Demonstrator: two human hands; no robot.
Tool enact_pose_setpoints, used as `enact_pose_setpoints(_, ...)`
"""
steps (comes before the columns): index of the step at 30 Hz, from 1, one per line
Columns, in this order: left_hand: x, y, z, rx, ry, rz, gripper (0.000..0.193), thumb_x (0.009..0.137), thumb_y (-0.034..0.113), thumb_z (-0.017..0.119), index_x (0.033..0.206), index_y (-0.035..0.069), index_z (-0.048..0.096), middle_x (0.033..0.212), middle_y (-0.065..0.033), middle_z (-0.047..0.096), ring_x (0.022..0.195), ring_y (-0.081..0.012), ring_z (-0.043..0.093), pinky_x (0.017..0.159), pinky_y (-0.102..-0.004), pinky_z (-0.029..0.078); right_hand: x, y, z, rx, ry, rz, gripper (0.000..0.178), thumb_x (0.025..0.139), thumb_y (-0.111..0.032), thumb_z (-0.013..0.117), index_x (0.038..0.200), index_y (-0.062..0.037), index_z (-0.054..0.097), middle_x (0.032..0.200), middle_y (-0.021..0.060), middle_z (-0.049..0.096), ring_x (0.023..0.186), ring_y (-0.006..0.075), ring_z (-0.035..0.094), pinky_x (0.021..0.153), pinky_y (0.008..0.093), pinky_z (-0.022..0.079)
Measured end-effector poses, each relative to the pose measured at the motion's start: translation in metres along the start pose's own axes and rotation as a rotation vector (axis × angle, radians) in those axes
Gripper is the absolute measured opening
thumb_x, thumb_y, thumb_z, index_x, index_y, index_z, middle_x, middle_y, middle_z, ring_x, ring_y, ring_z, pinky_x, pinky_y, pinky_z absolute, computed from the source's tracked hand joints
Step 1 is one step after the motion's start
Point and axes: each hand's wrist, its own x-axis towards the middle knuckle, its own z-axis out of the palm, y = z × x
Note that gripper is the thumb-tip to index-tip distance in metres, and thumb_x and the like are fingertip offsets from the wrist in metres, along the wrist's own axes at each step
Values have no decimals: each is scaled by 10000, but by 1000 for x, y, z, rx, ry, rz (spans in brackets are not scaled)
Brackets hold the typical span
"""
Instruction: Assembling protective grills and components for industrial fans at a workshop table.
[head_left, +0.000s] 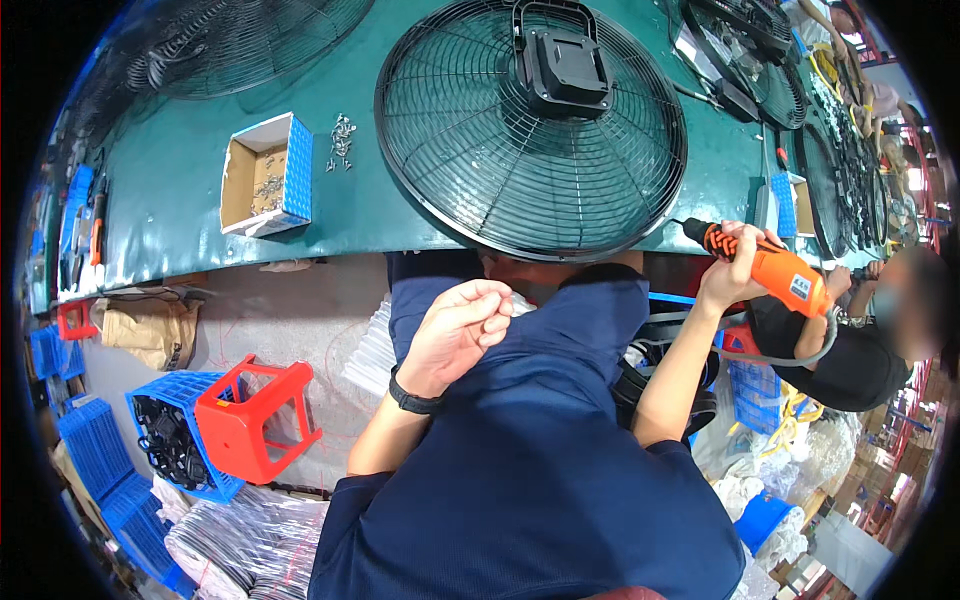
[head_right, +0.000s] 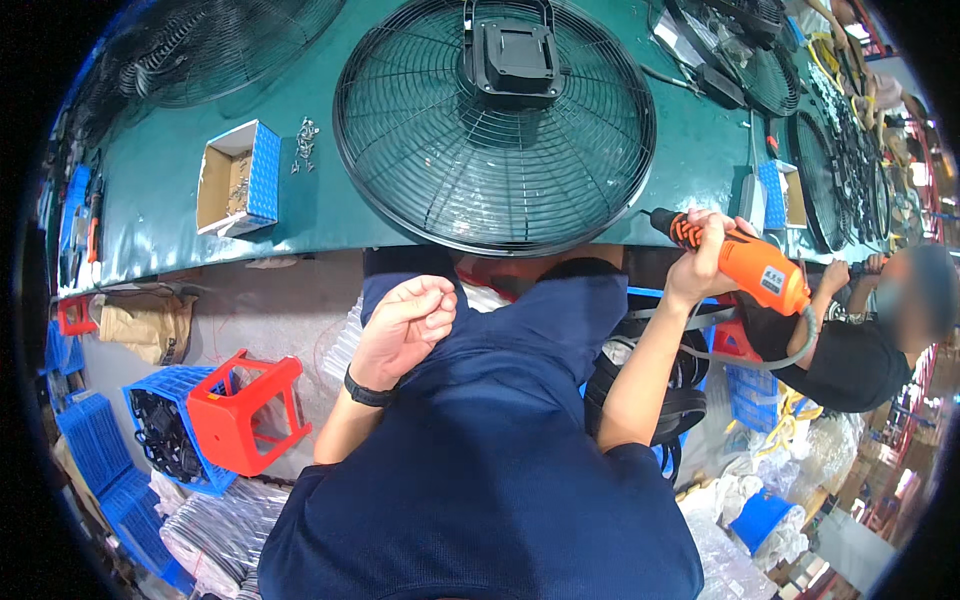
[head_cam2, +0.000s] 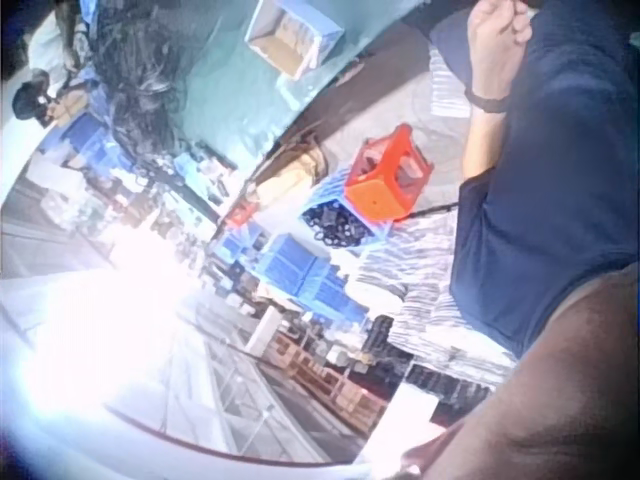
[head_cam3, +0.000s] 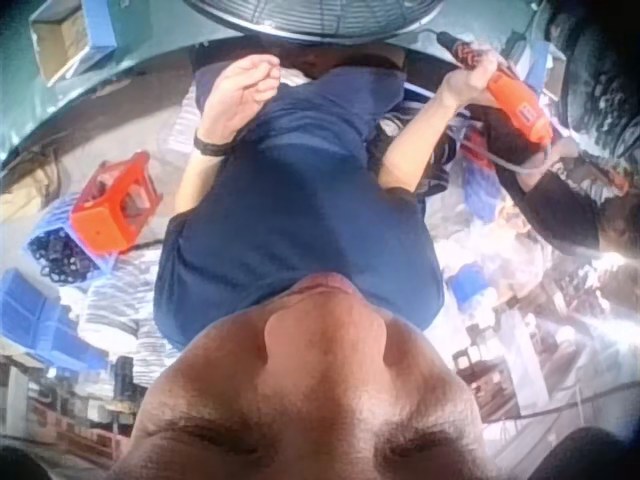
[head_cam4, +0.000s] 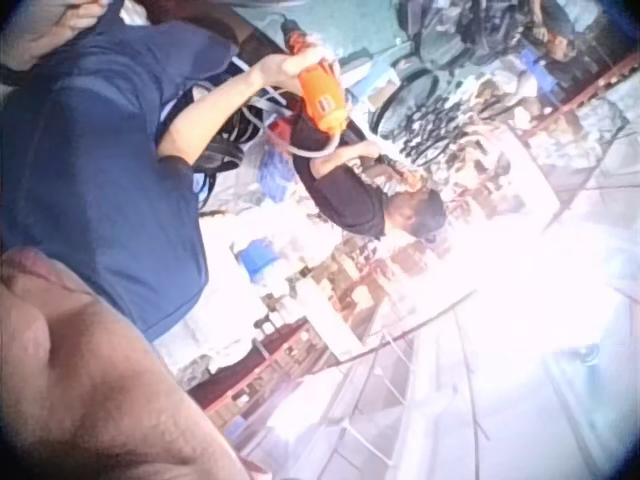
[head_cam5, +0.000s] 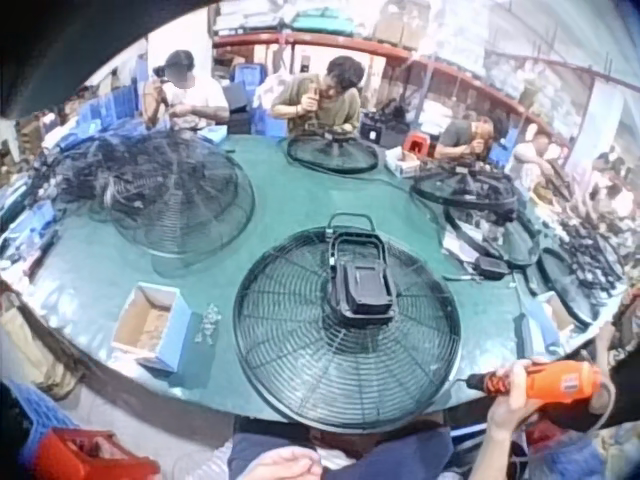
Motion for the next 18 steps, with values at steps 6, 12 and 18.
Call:
enact_pose_setpoints(6,0,24,2,63,57,-1,161,907,81,532,1011,-21,599,842,-78,596,609,-96,445,513,-221,355,21,8,9,-174,-24,57,225,793,59,559,986,41,444,713,129,598,635,200,610,704,352,529)
enact_pose_setpoints(12,0,53,-9,385,330,429,167,918,122,554,963,-37,579,753,-66,582,535,-94,464,465,-222,364,19,12,32,-362,47,-24,147,764,13,596,877,20,503,612,84,627,597,154,607,900,384,410)
enact_pose_setpoints(18,14,85,-10,419,408,522,137,930,125,543,933,-8,577,726,-46,567,507,-76,446,417,-201,342,21,11,18,-352,120,-17,191,765,36,582,935,45,496,654,104,617,586,168,606,794,355,479)
